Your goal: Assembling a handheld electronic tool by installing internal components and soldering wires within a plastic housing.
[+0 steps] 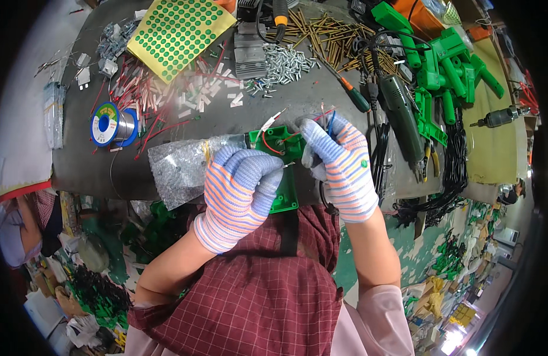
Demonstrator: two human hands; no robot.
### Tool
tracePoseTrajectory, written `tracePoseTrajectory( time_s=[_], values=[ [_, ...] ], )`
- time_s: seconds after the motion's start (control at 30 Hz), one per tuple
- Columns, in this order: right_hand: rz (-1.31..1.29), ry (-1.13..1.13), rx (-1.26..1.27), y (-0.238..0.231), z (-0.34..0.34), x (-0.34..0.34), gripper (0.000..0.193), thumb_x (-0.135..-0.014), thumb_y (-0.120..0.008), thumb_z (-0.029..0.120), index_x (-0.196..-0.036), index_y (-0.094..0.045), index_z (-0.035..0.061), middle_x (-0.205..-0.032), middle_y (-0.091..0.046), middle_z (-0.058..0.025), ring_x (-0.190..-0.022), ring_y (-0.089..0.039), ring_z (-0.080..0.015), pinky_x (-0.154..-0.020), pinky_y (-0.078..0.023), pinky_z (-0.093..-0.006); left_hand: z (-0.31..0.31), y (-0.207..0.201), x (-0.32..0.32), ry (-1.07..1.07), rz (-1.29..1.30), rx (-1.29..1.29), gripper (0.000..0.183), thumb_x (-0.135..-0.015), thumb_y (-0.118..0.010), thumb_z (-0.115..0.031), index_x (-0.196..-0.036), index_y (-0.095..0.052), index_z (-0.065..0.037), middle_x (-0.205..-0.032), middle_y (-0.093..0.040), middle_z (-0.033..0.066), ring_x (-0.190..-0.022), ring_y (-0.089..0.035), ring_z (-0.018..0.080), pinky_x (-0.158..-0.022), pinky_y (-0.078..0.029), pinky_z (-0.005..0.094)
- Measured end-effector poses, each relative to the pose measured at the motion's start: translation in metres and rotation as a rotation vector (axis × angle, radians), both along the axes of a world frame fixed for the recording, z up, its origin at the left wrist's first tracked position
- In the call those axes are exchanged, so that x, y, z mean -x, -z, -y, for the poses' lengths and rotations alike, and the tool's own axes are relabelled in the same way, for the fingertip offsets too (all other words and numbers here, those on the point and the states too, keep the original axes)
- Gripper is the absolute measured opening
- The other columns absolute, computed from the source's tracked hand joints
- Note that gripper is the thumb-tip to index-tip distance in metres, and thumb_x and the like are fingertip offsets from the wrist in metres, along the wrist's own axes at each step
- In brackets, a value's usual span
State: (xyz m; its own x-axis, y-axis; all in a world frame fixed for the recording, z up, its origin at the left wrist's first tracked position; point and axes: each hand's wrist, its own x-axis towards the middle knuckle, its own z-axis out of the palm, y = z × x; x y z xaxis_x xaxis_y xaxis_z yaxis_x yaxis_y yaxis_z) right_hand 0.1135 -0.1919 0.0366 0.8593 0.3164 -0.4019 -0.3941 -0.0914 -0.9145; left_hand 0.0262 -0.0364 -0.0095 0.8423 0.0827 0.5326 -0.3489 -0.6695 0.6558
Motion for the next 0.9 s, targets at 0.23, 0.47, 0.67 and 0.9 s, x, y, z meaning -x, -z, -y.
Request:
tracePoseTrajectory(
  time_s=[0.23, 0.47, 0.67, 0.9],
  values=[
    [0.398, 0.238, 0.243, 0.001, 0.011, 0.046, 0.016, -0.090, -0.069, 0.008, -0.103, -0.067, -0.0003, -0.086, -0.070, -0.0048, -0.069, -0.061, -0.0077, -0.065, -0.050, -0.0227, -0.003, -0.004, -0.002, 0.013, -0.086, 0.093, 0.018, -0.080, -0.072, -0.009, -0.097, -0.065, -0.008, -0.090, -0.068, 0.0082, -0.082, -0.063, 0.0303, -0.076, -0.048, 0.0408],
    [0.117, -0.129, 0.146, -0.009, 0.004, 0.057, 0.014, -0.087, -0.073, 0.015, -0.093, -0.069, 0.0024, -0.072, -0.065, -0.0013, -0.064, -0.056, -0.0064, -0.060, -0.048, -0.0245, -0.010, -0.011, -0.003, 0.102, -0.145, 0.120, 0.015, -0.084, -0.067, -0.009, -0.099, -0.066, -0.008, -0.093, -0.071, 0.0093, -0.079, -0.064, 0.0314, -0.077, -0.048, 0.0405],
    [0.204, -0.091, 0.106, -0.004, 0.006, 0.046, 0.016, -0.085, -0.075, 0.010, -0.097, -0.068, 0.0014, -0.083, -0.068, -0.0007, -0.071, -0.057, -0.0041, -0.065, -0.048, -0.0225, -0.014, -0.011, -0.005, 0.063, -0.155, -0.040, 0.017, -0.078, -0.073, -0.015, -0.094, -0.068, -0.011, -0.081, -0.067, 0.0088, -0.076, -0.061, 0.0308, -0.066, -0.048, 0.0422],
    [0.152, -0.148, 0.157, -0.004, 0.012, 0.035, 0.016, -0.084, -0.076, 0.013, -0.088, -0.067, 0.0010, -0.077, -0.066, 0.0009, -0.068, -0.054, -0.0030, -0.062, -0.046, -0.0215, -0.018, -0.015, -0.010, 0.203, -0.126, -0.034, 0.018, -0.075, -0.072, -0.012, -0.092, -0.069, -0.010, -0.082, -0.064, 0.0072, -0.075, -0.056, 0.0280, -0.071, -0.044, 0.0396]
  ],
)
